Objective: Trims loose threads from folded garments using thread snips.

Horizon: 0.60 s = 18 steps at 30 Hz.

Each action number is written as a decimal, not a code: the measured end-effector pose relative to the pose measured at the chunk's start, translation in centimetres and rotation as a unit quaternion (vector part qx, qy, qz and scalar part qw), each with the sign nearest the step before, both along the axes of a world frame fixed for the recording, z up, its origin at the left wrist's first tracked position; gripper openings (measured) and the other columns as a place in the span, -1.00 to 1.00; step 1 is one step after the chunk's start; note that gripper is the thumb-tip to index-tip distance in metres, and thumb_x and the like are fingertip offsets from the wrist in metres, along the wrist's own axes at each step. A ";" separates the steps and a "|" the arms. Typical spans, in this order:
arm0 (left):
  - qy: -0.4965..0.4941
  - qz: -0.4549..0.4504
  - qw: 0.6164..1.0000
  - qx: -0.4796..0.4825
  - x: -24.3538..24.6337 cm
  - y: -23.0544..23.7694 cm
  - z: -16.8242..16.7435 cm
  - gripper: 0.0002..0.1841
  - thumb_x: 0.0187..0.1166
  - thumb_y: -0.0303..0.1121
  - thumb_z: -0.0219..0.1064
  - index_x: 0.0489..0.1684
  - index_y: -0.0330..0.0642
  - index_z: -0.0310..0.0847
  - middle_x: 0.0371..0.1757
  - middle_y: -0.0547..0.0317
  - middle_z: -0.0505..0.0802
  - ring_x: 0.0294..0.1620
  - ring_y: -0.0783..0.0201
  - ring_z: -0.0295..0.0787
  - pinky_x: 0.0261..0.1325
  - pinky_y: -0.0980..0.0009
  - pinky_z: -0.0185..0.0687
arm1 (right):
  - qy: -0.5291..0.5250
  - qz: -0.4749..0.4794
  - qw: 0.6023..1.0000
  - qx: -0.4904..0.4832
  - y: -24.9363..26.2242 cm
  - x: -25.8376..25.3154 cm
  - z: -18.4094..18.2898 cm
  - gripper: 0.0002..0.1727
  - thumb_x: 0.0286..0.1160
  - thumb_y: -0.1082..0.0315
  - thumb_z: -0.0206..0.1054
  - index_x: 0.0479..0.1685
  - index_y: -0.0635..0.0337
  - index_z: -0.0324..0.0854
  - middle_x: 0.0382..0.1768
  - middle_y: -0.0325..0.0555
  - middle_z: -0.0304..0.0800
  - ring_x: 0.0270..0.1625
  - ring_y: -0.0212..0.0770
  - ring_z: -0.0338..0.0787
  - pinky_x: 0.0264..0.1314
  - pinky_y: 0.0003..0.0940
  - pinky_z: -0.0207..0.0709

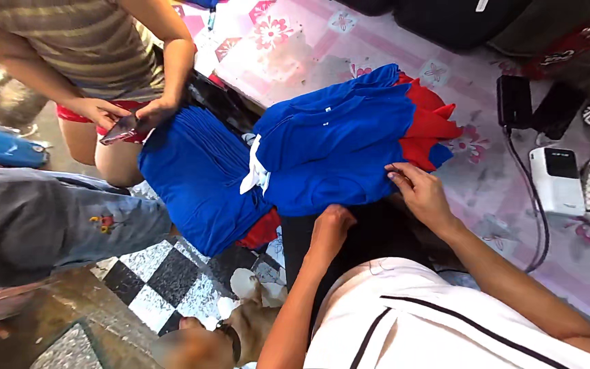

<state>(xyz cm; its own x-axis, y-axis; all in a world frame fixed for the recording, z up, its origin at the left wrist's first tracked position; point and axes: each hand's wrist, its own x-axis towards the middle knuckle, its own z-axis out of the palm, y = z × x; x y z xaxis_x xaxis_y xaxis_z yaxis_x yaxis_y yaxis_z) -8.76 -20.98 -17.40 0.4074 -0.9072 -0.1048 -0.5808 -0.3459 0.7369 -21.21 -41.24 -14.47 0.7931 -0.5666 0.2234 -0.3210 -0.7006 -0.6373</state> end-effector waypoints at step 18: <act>0.017 -0.149 0.968 0.201 0.2 -1.2 10.8 -0.60 0.70 -0.27 0.33 0.34 -0.38 0.70 0.21 -0.34 0.84 0.31 -0.28 0.77 0.47 -0.24 0.49 | -0.083 0.175 0.977 0.088 3.3 -1.3 3.0 -0.73 0.67 0.46 0.23 -0.09 0.53 0.80 -0.22 0.37 0.84 -0.16 0.17 0.85 0.03 -0.06 0.72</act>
<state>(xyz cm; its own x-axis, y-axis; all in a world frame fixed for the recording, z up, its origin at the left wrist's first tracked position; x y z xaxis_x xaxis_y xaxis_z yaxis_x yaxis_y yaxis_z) -8.53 -22.19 -6.59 0.1242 -0.8674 -0.4819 -0.6761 -0.4295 0.5987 -22.50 -37.94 -11.50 0.9060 -0.3092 0.2890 0.0361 -0.6239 -0.7807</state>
